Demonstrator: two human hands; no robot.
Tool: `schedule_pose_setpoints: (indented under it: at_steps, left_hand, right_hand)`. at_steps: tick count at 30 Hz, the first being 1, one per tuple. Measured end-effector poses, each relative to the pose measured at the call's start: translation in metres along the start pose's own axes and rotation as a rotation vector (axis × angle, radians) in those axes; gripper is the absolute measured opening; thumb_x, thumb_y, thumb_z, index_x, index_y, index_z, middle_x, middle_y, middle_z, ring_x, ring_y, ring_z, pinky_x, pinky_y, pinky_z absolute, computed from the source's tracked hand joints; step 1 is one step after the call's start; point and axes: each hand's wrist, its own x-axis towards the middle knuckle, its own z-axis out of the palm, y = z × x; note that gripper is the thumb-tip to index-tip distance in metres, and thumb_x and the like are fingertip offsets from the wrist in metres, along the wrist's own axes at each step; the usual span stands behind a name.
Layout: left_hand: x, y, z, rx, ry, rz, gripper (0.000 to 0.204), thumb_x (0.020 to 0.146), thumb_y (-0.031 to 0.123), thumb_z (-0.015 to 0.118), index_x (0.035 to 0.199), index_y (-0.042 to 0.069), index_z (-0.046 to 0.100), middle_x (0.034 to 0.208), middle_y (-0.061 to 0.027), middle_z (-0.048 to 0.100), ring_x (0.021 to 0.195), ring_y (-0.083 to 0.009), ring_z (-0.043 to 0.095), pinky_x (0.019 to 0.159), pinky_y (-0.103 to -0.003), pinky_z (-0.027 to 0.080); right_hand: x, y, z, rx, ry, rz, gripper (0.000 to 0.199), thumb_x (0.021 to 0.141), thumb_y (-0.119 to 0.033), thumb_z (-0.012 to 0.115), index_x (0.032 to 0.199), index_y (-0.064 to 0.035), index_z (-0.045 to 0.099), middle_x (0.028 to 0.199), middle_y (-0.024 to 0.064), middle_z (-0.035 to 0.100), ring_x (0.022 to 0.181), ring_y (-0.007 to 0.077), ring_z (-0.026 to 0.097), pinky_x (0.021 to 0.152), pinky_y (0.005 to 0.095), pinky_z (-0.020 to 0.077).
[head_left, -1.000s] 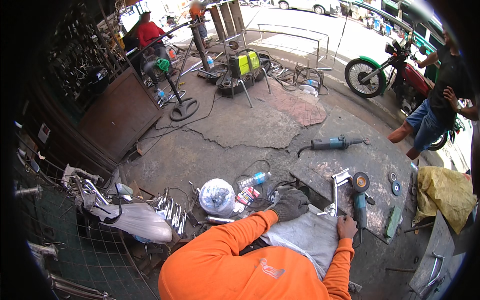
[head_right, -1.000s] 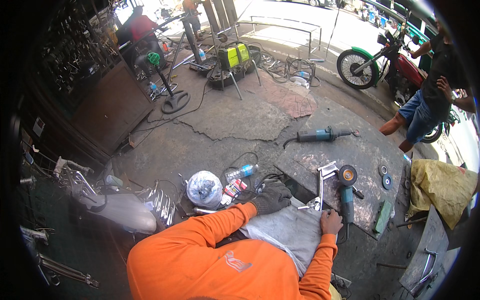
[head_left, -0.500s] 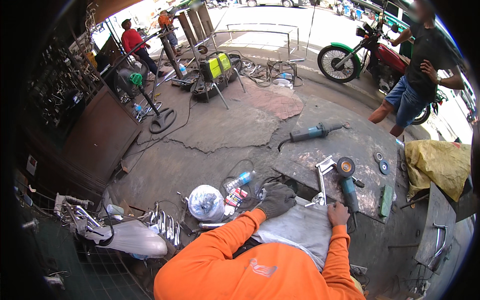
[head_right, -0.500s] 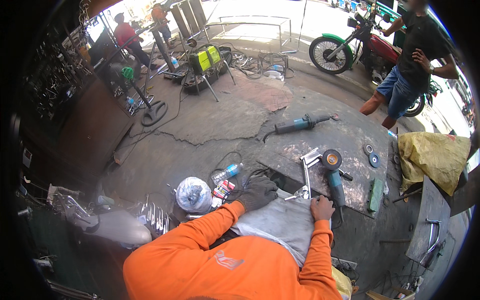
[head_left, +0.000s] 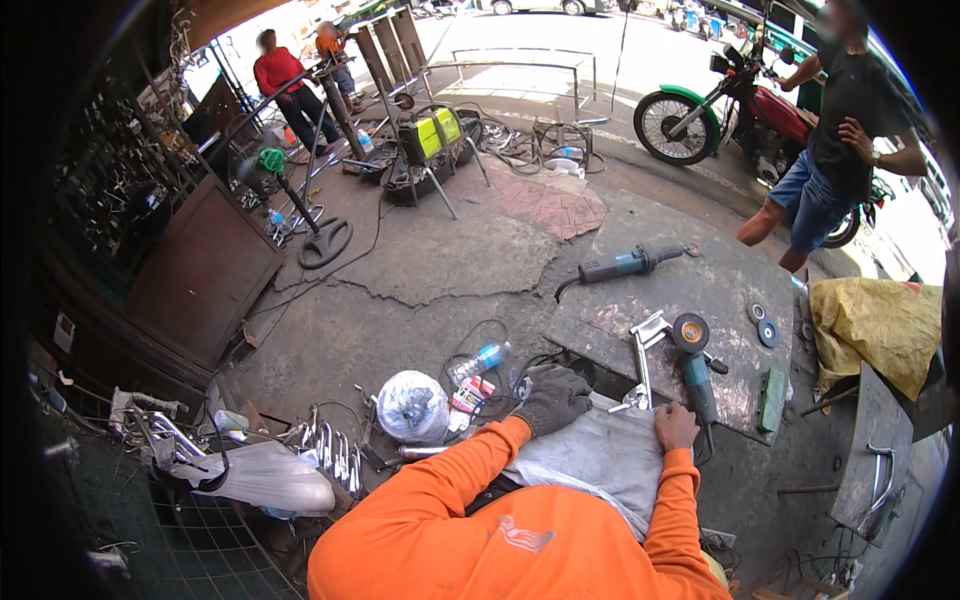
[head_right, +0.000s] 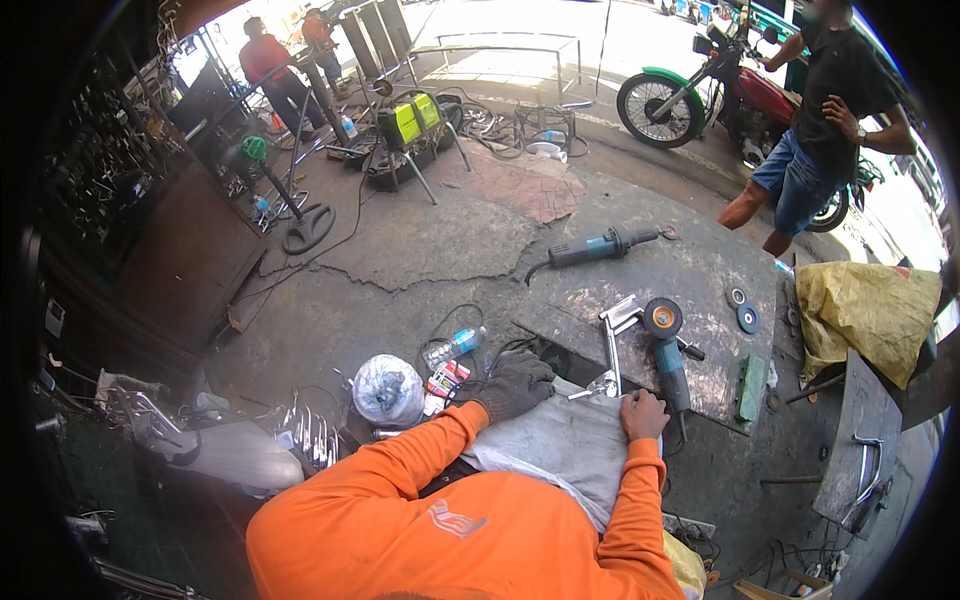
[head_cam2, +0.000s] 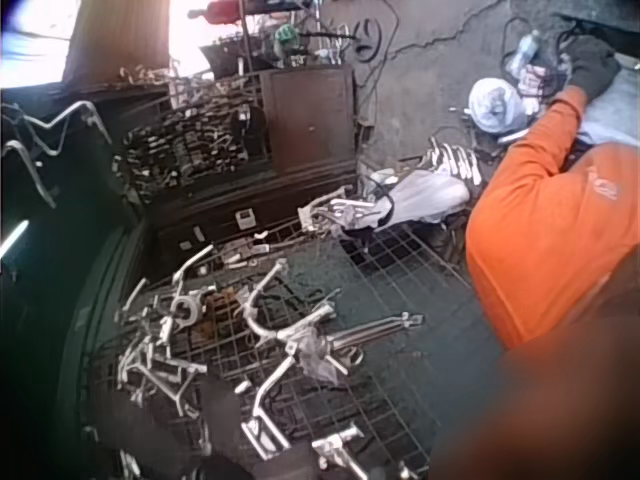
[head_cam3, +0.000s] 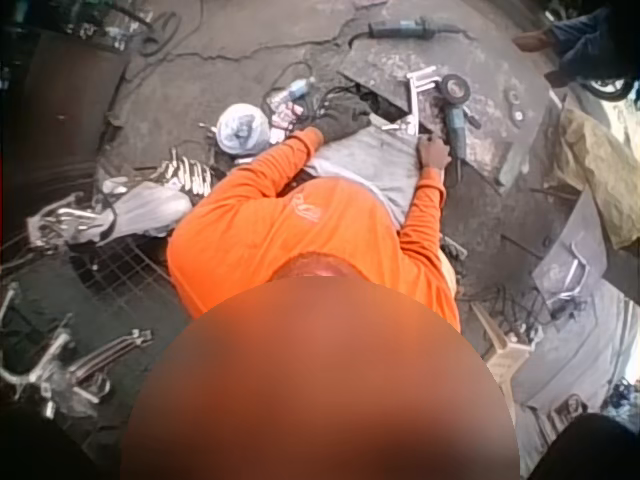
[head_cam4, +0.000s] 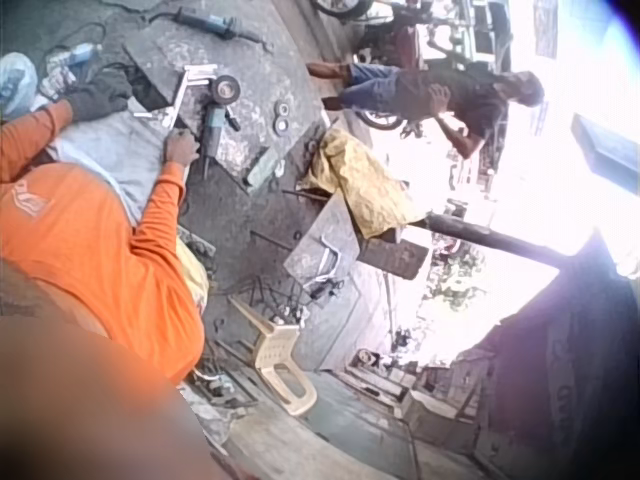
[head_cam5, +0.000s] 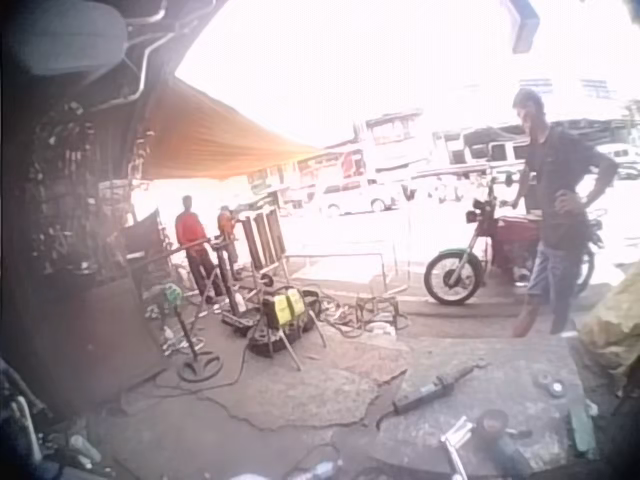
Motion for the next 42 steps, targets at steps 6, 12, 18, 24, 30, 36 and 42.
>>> schedule_pose_setpoints:
  at_steps: [6, 12, 18, 24, 30, 36, 42]
  left_hand:
    - [-0.002, -0.001, 0.001, -0.011, -0.046, -0.061, 0.035, 0.094, 0.032, 0.078, 0.116, 0.006, 0.081, 0.123, -0.0111, 0.075, 0.121, -0.0316, 0.066, 0.107, -0.045, 0.049]
    - [-0.001, 0.003, -0.005, 0.0, -0.12, -0.155, 0.045, 0.095, 0.038, 0.077, 0.127, 0.006, 0.078, 0.138, -0.0114, 0.071, 0.134, -0.0321, 0.061, 0.118, -0.046, 0.043]
    - [-0.004, 0.003, -0.005, -0.053, -0.094, -0.166, 0.045, 0.096, 0.041, 0.076, 0.124, 0.005, 0.078, 0.137, -0.0131, 0.071, 0.135, -0.0335, 0.061, 0.118, -0.047, 0.043]
    - [-0.004, -0.002, 0.0, -0.061, -0.094, -0.159, 0.044, 0.096, 0.038, 0.076, 0.123, 0.004, 0.078, 0.137, -0.0141, 0.071, 0.134, -0.0341, 0.061, 0.118, -0.047, 0.043]
    - [-0.006, -0.004, 0.005, -0.028, -0.002, -0.102, 0.041, 0.094, 0.038, 0.076, 0.118, 0.004, 0.079, 0.126, -0.0139, 0.072, 0.126, -0.0343, 0.063, 0.112, -0.046, 0.047]
    - [-0.004, -0.004, 0.006, -0.029, 0.032, -0.069, 0.041, 0.092, 0.038, 0.077, 0.116, 0.005, 0.079, 0.121, -0.0143, 0.074, 0.121, -0.0337, 0.065, 0.109, -0.045, 0.049]
    - [-0.004, 0.001, 0.0, -0.031, -0.038, -0.142, 0.04, 0.094, 0.036, 0.078, 0.119, 0.005, 0.08, 0.134, -0.0107, 0.072, 0.129, -0.0317, 0.063, 0.116, -0.045, 0.045]
  right_hand:
    - [0.0, -0.001, -0.001, 0.0, -0.002, 0.002, 0.039, 0.098, -0.043, 0.062, 0.106, -0.0085, 0.077, 0.115, 0.0138, 0.079, 0.119, 0.0408, 0.067, 0.101, 0.0633, 0.0491]
    - [0.002, 0.003, 0.002, -0.008, -0.008, 0.017, 0.039, 0.097, -0.044, 0.063, 0.106, -0.0094, 0.077, 0.116, 0.0141, 0.078, 0.121, 0.0406, 0.066, 0.102, 0.0635, 0.049]
    - [0.006, 0.005, 0.005, 0.001, -0.01, -0.011, 0.038, 0.097, -0.045, 0.063, 0.106, -0.01, 0.077, 0.116, 0.0141, 0.078, 0.121, 0.0431, 0.066, 0.102, 0.0643, 0.0493]
    - [0.006, 0.008, 0.005, 0.001, 0.003, -0.009, 0.038, 0.097, -0.044, 0.064, 0.107, -0.0094, 0.076, 0.115, 0.0144, 0.078, 0.12, 0.0437, 0.067, 0.1, 0.0644, 0.0499]
    - [0.006, 0.006, 0.003, 0.0, -0.006, -0.004, 0.038, 0.097, -0.044, 0.064, 0.108, -0.01, 0.077, 0.115, 0.0144, 0.078, 0.119, 0.0431, 0.068, 0.1, 0.0637, 0.0501]
    - [0.006, 0.006, 0.003, 0.016, -0.017, 0.005, 0.038, 0.097, -0.044, 0.063, 0.109, -0.0106, 0.077, 0.117, 0.0165, 0.078, 0.12, 0.0429, 0.067, 0.101, 0.0637, 0.0494]
    - [0.003, 0.004, 0.0, 0.03, -0.015, 0.012, 0.038, 0.098, -0.044, 0.062, 0.109, -0.0106, 0.077, 0.118, 0.0164, 0.078, 0.121, 0.0426, 0.067, 0.103, 0.0632, 0.0487]
